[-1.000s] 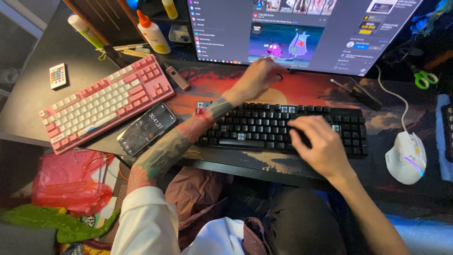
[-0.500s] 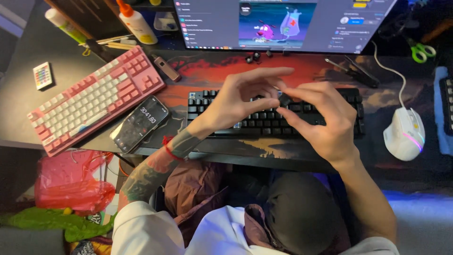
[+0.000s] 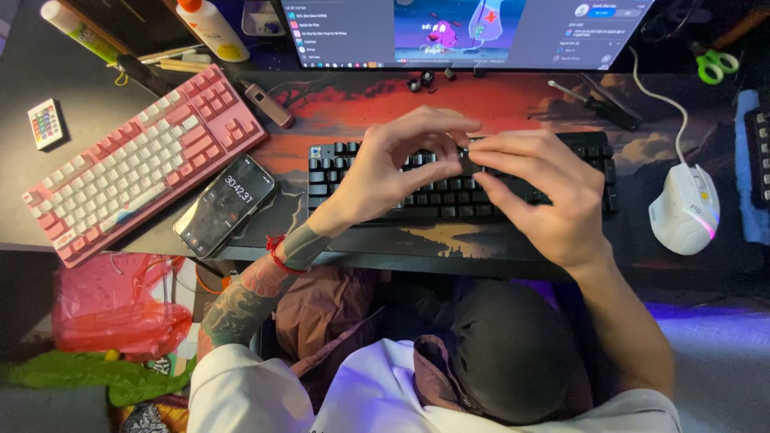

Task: Installing keycaps onto a mechanical keyboard base.

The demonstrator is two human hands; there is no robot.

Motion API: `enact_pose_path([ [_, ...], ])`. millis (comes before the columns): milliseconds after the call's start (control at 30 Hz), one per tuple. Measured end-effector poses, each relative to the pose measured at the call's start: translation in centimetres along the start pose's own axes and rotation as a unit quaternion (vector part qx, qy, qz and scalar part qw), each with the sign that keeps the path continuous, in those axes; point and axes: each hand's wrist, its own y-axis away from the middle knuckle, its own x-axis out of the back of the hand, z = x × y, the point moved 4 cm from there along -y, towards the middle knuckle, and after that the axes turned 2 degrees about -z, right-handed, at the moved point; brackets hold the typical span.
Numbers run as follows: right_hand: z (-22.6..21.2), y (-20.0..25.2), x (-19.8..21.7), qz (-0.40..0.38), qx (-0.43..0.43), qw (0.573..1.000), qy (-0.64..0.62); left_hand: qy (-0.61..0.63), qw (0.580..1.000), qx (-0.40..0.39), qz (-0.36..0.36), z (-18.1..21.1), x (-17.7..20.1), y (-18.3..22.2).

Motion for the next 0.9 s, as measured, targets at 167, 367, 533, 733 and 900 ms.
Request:
enact_pose_path([
  [167,1.3,0.1,0.1,-0.008,-0.013,1.0,0.01,-0.004,0.999,0.015,0.039,-0.3,-0.7,-0.9],
  [367,3.8,0.7,0.2,-0.006,-0.027,0.998,0.048,-0.066,0.996,0.028,0.051,-2.5,0.0,-2.6],
  [533,10.6,2.1,-0.8,-0.049,-0.07,0.994,0.064,-0.258,0.966,0.001,0.029,-9.7,3.3,-5.7],
  [733,15.2,1.6,-3.0,-0.22,-0.192,0.956,0.01,-0.556,0.831,0.028,0.014,-22.3,8.8,-8.8],
  [900,16.1,0.8,-3.6,-0.264,-0.213,0.94,0.026,-0.605,0.796,0.019,-0.026,-24.5,8.8,-9.7],
])
